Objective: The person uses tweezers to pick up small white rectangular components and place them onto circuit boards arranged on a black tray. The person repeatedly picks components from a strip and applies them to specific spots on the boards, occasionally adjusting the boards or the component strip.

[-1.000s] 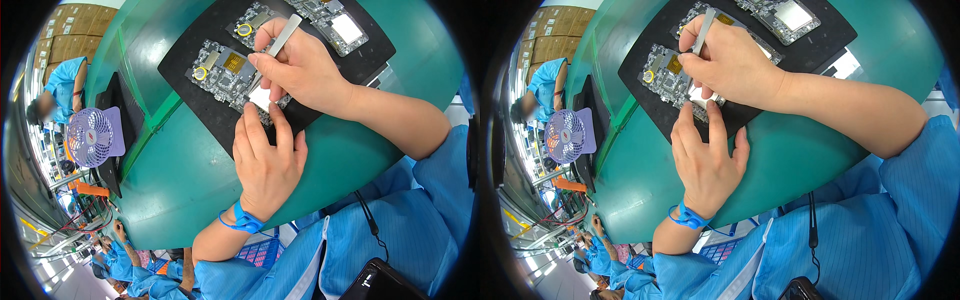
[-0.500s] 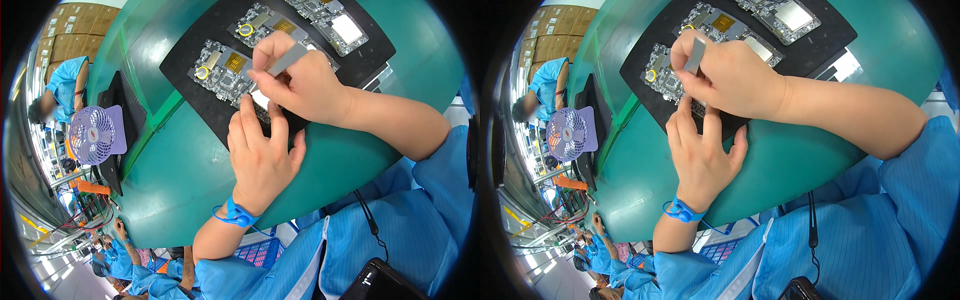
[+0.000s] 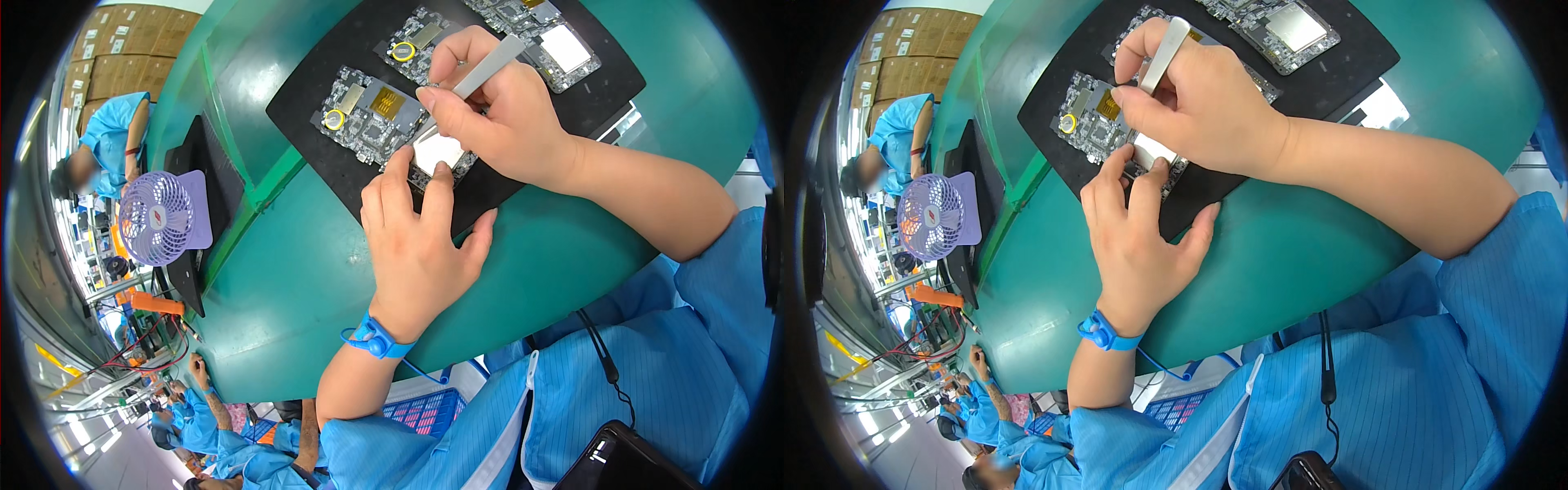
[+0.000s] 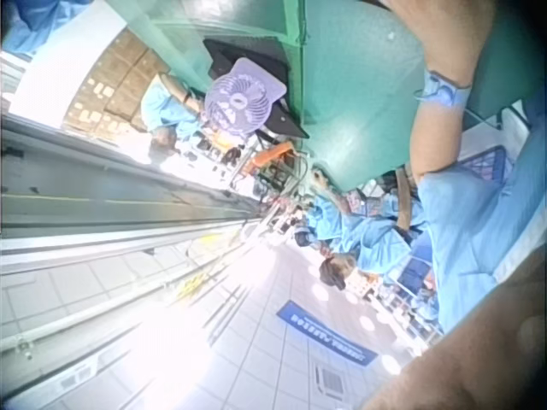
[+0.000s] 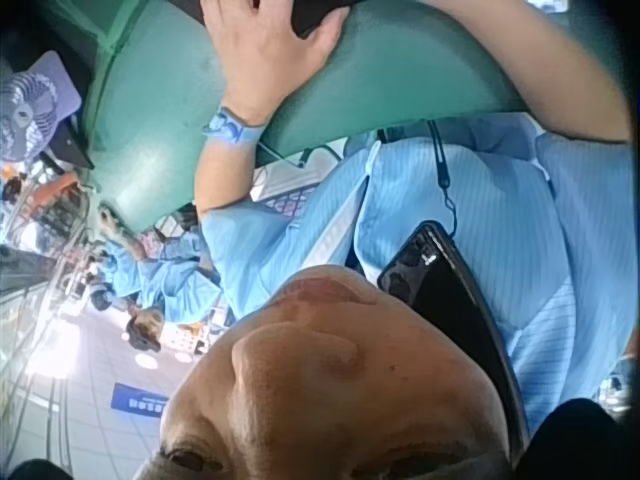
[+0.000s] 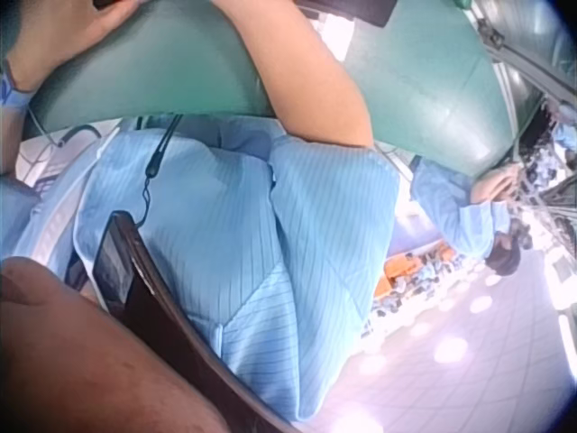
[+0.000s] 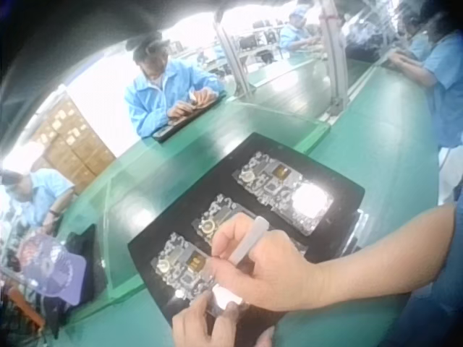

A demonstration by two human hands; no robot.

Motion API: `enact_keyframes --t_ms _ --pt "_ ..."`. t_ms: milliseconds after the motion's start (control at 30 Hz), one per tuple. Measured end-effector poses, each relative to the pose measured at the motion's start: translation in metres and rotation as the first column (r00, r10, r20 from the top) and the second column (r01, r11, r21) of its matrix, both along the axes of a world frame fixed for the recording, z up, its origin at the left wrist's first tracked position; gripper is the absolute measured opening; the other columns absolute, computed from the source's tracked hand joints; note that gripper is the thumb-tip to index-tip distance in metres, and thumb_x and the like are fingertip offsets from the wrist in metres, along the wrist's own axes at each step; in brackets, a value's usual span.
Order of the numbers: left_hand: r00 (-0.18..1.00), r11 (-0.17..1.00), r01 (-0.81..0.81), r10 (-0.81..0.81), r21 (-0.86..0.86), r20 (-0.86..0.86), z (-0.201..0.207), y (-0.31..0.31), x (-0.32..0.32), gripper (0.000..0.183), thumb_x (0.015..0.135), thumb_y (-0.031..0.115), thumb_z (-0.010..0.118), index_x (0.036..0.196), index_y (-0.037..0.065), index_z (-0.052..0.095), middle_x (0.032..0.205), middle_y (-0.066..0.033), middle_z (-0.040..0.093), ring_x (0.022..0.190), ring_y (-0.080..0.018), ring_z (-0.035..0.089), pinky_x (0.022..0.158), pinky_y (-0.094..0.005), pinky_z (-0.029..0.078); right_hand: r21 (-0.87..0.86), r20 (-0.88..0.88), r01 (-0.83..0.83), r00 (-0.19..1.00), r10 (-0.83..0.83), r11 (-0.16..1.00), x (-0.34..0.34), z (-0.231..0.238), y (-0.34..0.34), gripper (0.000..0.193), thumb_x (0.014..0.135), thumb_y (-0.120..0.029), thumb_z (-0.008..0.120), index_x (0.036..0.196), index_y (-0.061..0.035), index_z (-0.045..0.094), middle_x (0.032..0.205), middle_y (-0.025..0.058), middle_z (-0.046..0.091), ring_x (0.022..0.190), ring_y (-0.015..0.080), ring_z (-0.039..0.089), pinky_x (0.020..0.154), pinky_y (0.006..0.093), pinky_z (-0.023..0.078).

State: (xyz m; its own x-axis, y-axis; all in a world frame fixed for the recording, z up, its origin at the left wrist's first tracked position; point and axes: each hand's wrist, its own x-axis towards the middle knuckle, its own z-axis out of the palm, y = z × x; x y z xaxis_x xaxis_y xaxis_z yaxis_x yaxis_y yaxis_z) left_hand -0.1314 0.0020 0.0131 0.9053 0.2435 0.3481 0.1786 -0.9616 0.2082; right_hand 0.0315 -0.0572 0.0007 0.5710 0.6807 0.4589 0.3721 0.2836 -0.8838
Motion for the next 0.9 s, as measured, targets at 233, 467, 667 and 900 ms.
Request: enact_keyframes --t_ms 233,467,667,900 --pt "0.996 0.981 -0.082 0.087 0.174 -0.018 -0.008 -0.024 -0.005 0.054 0.077 0.019 0.072 0.121 -0.009 0.055 0.120 -0.0297 0.051 0.103 -0.0418 0.053 0.086 -0.0453 0.047 -0.064 0.083 -0.102 0.991 0.107 0.993 -0.001 0.002 -0.002 0.019 0.088 -0.019 0.065 0.096 -0.0071 0.053 0.067 0.0037 0.061 0.059 0.0145 0.064 0.053 0.0289 0.047" --pt "0.995 0.967 -0.074 0.087 0.243 -0.044 -0.009 -0.021 -0.006 0.052 0.082 0.028 0.066 0.119 -0.008 0.057 0.120 -0.0311 0.053 0.105 -0.0404 0.055 0.088 -0.0422 0.050 -0.080 0.259 -0.122 0.956 0.138 0.989 -0.005 -0.008 0.001 0.019 0.088 -0.014 0.066 0.097 -0.0061 0.051 0.071 0.0027 0.059 0.056 0.0117 0.061 0.050 0.0249 0.046" --pt "0.996 0.968 -0.070 0.080 0.242 -0.031 -0.012 -0.018 -0.008 0.052 0.081 0.029 0.066 0.117 -0.007 0.059 0.119 -0.0308 0.054 0.104 -0.0397 0.056 0.085 -0.0410 0.050 0.005 0.408 -0.138 0.904 0.124 0.990 -0.008 -0.011 0.002 0.018 0.088 -0.007 0.065 0.098 -0.0040 0.051 0.076 0.0023 0.059 0.057 0.0080 0.061 0.049 0.0217 0.045" --pt "0.950 0.950 0.298 -0.285 -0.096 0.124 0.010 -0.021 -0.008 0.036 0.074 0.002 0.068 0.110 0.000 0.064 0.115 -0.0194 0.059 0.102 -0.0349 0.057 0.087 -0.0417 0.046 0.074 -0.374 -0.119 0.917 0.138 0.990 0.003 0.008 -0.003 0.015 0.088 -0.016 0.063 0.092 -0.0061 0.053 0.069 0.0025 0.060 0.057 0.0075 0.055 0.049 0.0234 0.042"
